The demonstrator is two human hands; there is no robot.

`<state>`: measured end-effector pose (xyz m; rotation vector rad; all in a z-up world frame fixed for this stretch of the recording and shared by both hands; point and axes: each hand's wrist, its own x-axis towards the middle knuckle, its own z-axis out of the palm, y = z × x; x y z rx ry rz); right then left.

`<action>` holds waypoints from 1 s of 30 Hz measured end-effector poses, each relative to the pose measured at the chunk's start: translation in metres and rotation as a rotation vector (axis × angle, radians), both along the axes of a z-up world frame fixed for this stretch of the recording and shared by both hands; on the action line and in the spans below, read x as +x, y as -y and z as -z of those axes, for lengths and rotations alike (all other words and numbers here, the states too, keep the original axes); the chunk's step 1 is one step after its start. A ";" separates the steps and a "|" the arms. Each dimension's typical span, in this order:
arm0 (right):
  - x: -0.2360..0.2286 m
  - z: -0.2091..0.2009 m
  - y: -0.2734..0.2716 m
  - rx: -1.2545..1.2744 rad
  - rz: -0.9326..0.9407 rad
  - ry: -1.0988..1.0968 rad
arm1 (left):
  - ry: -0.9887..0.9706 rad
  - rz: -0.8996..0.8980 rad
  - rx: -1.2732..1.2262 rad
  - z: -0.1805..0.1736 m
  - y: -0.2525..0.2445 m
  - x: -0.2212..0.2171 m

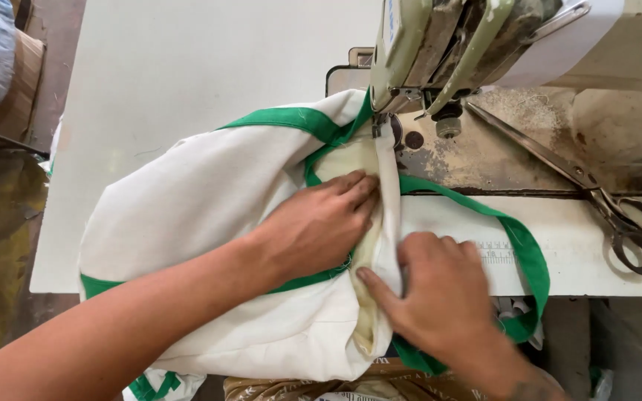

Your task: Sewing and assembling a white canvas tote bag with green straps using an industrial sewing machine.

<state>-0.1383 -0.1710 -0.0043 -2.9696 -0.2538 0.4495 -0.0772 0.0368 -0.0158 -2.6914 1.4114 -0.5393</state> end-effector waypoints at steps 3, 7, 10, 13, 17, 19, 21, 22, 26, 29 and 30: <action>-0.006 0.031 0.029 0.222 -0.032 0.160 | -0.116 -0.052 -0.120 0.005 -0.011 -0.012; -0.003 0.006 0.048 0.416 0.059 0.009 | -0.174 -0.017 -0.042 -0.012 -0.015 -0.001; -0.006 -0.002 0.034 0.262 0.144 -0.047 | -0.402 -0.011 -0.020 -0.013 -0.008 0.010; -0.014 0.000 0.022 0.334 0.364 -0.198 | -0.227 -0.025 -0.121 -0.001 -0.006 0.003; -0.030 0.033 0.004 0.208 -0.098 0.385 | -0.251 0.008 -0.050 0.013 -0.014 0.004; -0.026 0.039 -0.004 0.060 -0.340 0.575 | -0.342 0.037 -0.057 0.007 -0.018 0.010; -0.018 0.048 -0.004 -0.014 -0.218 0.200 | -0.404 0.147 -0.134 0.002 -0.024 0.017; -0.015 0.044 0.000 -0.013 -0.216 0.200 | -0.404 0.149 -0.132 -0.003 -0.022 0.016; -0.007 0.039 0.011 -0.019 -0.213 -0.036 | -0.326 0.106 -0.246 0.003 -0.023 0.014; -0.001 0.034 0.002 -0.044 -0.311 -0.057 | -0.305 0.143 -0.209 0.009 -0.034 0.021; 0.001 0.030 -0.003 -0.050 -0.357 -0.100 | -0.303 0.172 -0.220 0.008 -0.039 0.023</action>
